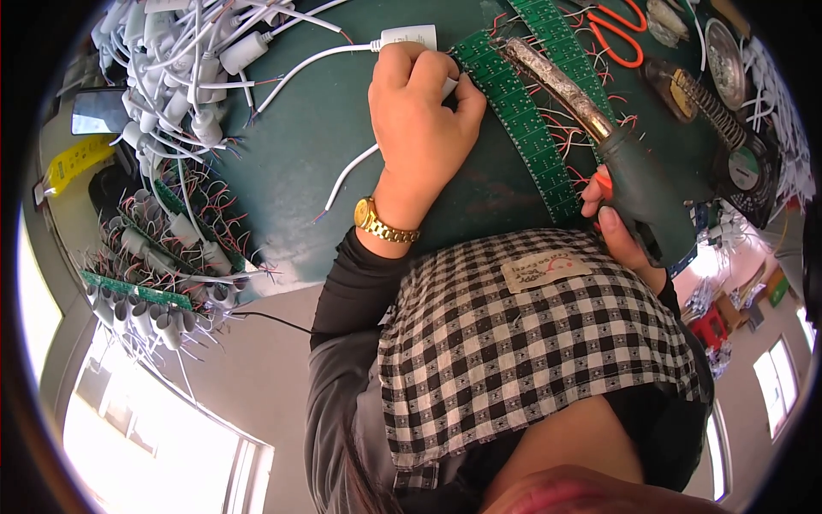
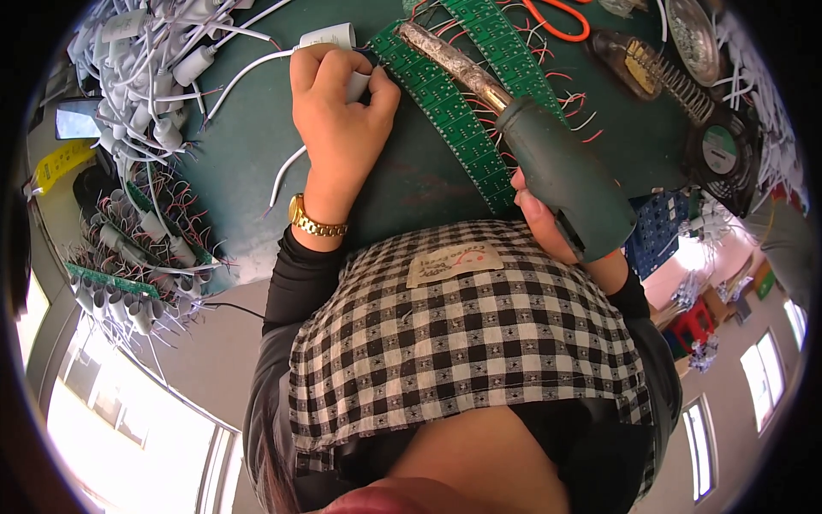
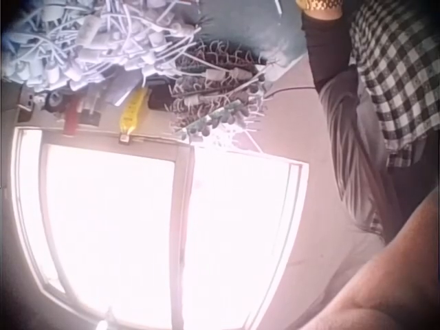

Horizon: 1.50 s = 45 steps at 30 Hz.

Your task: The person secures electronic components and wiring onto green circuit boards by applying hot glue with a hot glue gun.

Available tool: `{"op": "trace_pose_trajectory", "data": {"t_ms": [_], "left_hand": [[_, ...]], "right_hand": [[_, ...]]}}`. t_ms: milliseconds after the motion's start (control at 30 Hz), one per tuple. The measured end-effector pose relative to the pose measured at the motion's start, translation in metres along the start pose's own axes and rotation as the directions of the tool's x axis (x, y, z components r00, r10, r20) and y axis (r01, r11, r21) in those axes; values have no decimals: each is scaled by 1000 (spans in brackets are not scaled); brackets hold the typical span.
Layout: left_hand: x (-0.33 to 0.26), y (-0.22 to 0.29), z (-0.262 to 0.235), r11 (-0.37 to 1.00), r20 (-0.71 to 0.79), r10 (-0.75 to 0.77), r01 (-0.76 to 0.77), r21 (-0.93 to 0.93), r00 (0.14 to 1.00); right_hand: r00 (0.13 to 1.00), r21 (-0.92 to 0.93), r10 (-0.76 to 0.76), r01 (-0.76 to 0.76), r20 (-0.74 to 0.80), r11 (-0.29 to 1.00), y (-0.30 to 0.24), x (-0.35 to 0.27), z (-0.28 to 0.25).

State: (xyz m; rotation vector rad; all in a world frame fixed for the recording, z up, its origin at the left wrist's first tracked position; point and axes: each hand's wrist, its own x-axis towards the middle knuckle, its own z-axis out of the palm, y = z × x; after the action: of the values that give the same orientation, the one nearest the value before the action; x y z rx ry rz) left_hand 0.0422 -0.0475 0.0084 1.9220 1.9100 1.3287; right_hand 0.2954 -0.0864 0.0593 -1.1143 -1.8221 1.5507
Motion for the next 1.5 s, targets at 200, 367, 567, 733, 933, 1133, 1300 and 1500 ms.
{"op": "trace_pose_trajectory", "data": {"t_ms": [200,367,567,733,933,1133,1300,1500], "left_hand": [[4,-2,3,997,-52,65,-67,-33,996],[0,-1,2,1000,-24,19,-19,-7,1000],[1,-1,1,1000,-13,28,-28,-14,1000],[0,-2,1,999,-5,46,-46,-18,999],[0,-1,1,999,-1,44,-44,-20,999],[0,-2,0,999,-7,41,-42,-20,999],[1,-1,1,999,0,30,-30,-14,1000],[1,-1,1,999,-4,43,-43,1,999]], "right_hand": [[995,80,-21,29,-98,996,0,3,5],[987,110,-48,65,-151,992,-5,4,9],[993,125,-26,40,-114,991,-2,5,5],[988,69,-57,68,-141,995,2,5,7],[989,72,-21,32,-146,997,5,4,7],[981,-48,-8,-2,-192,999,2,3,11],[984,-211,-97,64,-150,975,8,5,8],[985,-234,-120,89,-123,968,4,9,6]]}}
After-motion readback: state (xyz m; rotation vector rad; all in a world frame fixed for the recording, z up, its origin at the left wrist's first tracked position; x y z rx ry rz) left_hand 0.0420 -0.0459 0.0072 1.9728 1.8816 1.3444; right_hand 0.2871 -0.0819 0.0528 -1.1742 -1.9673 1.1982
